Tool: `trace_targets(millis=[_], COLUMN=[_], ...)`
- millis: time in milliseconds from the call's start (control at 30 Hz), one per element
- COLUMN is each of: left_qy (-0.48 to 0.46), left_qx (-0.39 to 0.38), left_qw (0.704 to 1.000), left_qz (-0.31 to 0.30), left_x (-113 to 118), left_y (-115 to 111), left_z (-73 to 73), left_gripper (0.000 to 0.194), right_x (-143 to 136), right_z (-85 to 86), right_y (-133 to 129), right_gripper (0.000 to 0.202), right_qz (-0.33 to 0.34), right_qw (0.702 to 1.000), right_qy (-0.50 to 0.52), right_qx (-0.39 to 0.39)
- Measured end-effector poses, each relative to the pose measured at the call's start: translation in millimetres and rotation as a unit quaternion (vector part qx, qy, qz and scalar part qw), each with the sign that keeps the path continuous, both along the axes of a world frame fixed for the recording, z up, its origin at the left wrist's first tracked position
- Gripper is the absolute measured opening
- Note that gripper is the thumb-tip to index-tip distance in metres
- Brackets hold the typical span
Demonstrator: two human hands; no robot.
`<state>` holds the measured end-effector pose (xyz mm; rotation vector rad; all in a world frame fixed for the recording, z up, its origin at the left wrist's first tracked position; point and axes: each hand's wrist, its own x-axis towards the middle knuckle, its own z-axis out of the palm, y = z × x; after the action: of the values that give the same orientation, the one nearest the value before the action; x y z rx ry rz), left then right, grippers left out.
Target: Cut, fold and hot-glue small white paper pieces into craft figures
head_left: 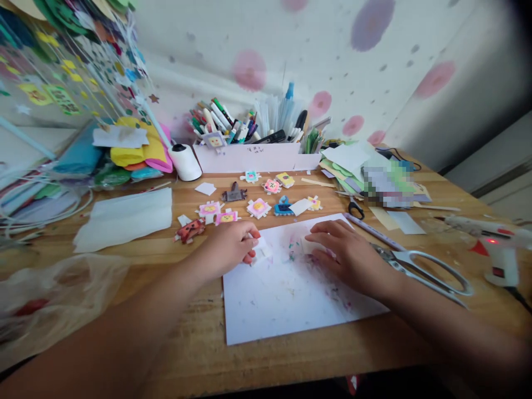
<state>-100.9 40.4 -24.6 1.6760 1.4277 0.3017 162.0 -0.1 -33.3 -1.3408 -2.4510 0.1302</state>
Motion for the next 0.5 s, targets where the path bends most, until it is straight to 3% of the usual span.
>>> trace_targets(millis=[300,500], left_qy=[0.103,0.158], left_qx=[0.046,0.082], left_qw=[0.991,0.98], left_qz=[-0.068,-0.086], left_x=[3,5], left_y=[-4,-2], left_z=[7.0,7.8], left_gripper=[0.009,0.01], right_x=[16,12], right_z=[-4.2,-5.8], right_y=[-2,2], right_gripper=[0.024,0.027], right_qz=[0.0,-0.025], right_qw=[1.0,0.998], right_qy=[-0.001,-0.06], right_qx=[-0.004,-0.023])
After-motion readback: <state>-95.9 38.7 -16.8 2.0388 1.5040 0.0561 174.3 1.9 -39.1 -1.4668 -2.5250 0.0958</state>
